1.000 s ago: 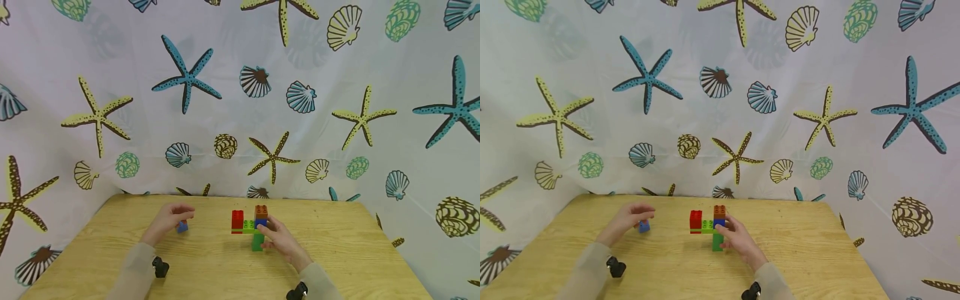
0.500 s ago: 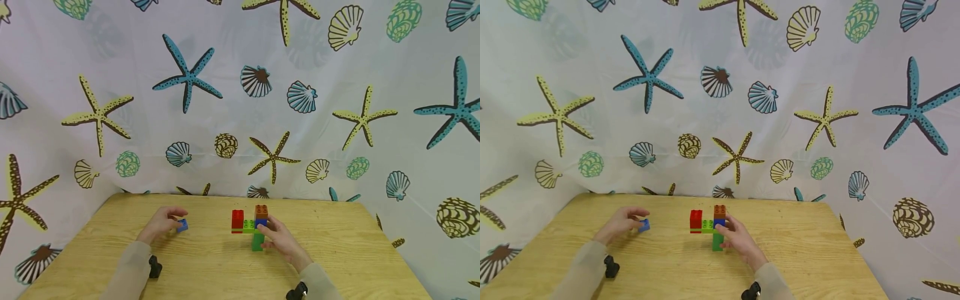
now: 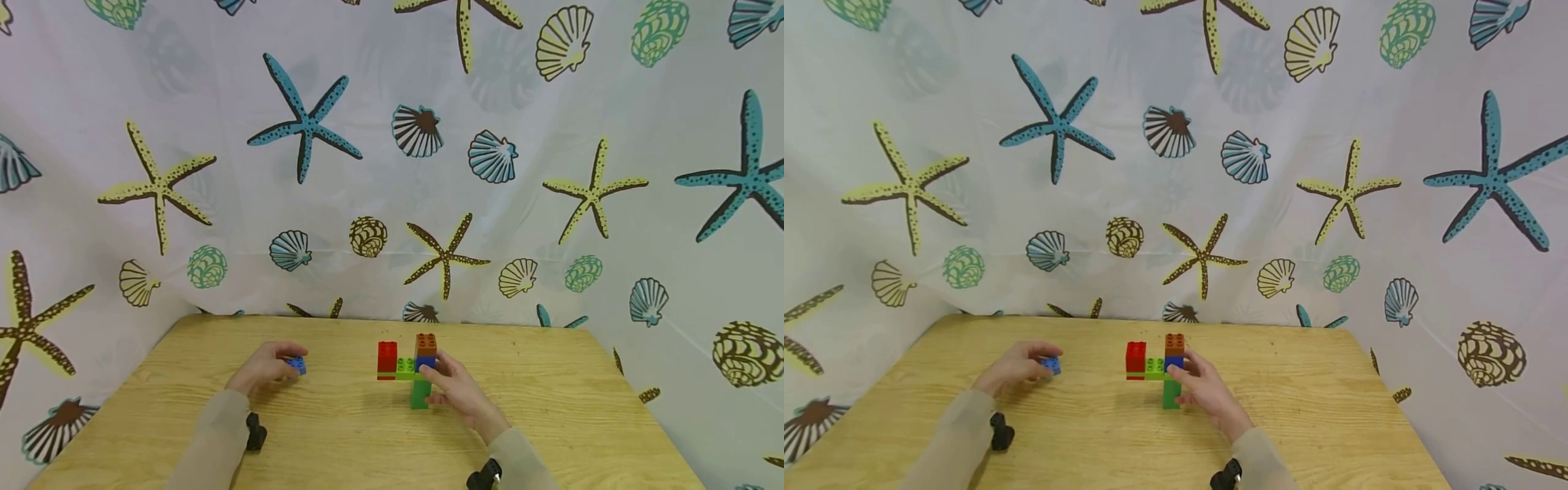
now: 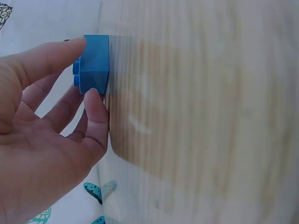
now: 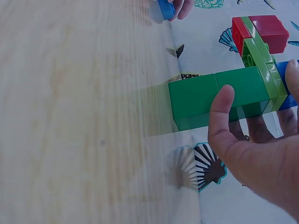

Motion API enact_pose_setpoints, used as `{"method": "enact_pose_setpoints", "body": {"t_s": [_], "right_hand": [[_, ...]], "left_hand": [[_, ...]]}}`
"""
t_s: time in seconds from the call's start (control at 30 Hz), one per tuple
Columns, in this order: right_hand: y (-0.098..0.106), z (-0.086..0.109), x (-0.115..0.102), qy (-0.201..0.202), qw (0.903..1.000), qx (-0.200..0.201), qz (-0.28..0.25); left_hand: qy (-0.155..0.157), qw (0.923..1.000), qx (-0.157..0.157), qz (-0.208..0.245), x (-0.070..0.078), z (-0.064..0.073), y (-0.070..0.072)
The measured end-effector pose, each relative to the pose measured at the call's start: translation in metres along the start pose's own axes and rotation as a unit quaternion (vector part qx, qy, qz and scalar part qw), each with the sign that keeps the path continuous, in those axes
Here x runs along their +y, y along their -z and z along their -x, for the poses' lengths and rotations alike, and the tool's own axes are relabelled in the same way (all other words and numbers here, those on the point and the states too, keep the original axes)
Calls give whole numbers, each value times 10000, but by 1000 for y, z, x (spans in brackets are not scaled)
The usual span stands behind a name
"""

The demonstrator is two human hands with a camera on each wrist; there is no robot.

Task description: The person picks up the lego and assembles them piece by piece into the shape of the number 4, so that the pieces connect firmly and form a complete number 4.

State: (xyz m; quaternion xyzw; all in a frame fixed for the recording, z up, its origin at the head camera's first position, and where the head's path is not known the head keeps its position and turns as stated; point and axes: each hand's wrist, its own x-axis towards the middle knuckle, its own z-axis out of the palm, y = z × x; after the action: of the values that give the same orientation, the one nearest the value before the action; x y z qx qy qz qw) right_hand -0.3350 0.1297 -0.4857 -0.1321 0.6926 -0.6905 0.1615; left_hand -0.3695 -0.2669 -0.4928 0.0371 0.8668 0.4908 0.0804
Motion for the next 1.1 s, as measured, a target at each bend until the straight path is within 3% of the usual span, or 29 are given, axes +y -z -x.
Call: {"method": "enact_pose_setpoints", "body": {"t_s": [0.57, 0.93, 1.1], "right_hand": [[-1, 0, 2, 9, 10000, -20, -30], [-2, 0, 3, -35, 10000, -43, -38], [0, 0, 0, -5, 10000, -19, -50]], "left_hand": [[141, 9998, 8, -103, 0, -1, -1], [-225, 9992, -314, -83, 3, 3, 0], [-725, 9966, -331, -224, 12, 2, 0]]}}
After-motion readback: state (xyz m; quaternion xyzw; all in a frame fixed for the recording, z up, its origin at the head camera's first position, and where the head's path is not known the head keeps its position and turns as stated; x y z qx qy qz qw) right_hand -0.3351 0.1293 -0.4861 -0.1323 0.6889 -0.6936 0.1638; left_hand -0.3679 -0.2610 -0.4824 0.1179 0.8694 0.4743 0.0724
